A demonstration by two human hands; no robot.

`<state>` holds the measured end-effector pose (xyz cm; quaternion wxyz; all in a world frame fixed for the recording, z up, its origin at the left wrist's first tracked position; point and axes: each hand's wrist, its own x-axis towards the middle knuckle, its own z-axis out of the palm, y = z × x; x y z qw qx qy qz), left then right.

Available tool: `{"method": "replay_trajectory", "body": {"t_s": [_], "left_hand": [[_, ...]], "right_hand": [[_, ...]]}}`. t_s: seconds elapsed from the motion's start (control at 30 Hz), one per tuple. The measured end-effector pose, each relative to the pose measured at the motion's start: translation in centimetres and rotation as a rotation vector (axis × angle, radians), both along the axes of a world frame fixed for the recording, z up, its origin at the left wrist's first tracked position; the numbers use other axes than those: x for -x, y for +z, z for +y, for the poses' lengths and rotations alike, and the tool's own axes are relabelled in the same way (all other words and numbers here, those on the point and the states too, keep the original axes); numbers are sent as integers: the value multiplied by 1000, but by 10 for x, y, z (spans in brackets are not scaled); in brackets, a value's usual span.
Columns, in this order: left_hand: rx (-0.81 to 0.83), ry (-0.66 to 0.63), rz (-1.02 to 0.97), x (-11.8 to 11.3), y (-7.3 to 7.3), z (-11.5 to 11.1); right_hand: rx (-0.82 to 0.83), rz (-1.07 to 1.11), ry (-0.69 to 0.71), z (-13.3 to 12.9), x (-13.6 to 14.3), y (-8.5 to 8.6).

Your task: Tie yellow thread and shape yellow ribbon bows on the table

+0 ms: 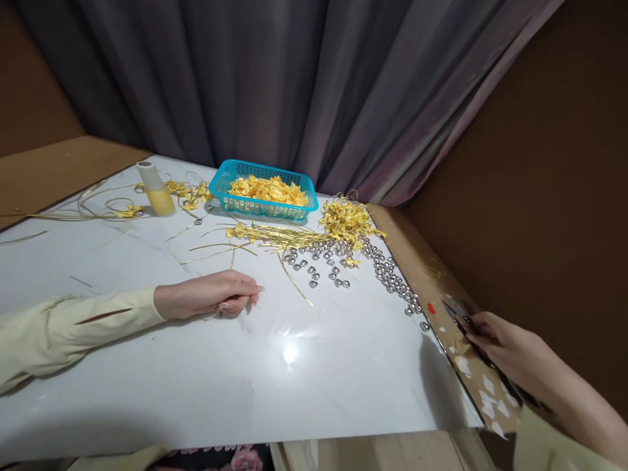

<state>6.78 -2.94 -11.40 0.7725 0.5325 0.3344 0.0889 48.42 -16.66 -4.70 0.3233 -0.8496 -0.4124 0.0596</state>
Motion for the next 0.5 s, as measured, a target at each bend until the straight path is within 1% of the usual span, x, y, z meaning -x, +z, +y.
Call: {"method": "replay_trajectory", "body": {"t_s": [0.07,0.1,0.13,0.17,0.2,0.23,0.27,0.3,0.37,0.43,0.5], "left_hand": [[0,3,1,0,0,0],[1,7,3,0,-1,0],[1,10,3,0,-1,0],[0,14,2,0,-2,0],[-2,16,-1,0,-2,0],[-6,18,-5,0,-2,0],[-11,20,-13,0,-2,0],[-16,22,-23,0,-2,0],[-23,25,-39,0,-3,0],[-25,24,-44,-1,-3,0],[-32,23,-39,-1,-3,-1]], "right_hand": [[32,133,55,-18,21,-7],[-6,175,89,-24,36,-12],[-55,206,145,-28,54,-18],[-39,250,257,-29,75,-25],[-68,274,324,-28,98,-31],[-92,264,355,-24,122,-37],[-20,275,402,-20,146,-43],[-20,261,418,-14,169,-48],[37,286,512,-3,207,-58],[50,277,543,4,231,-67],[32,250,525,9,244,-76]]}}
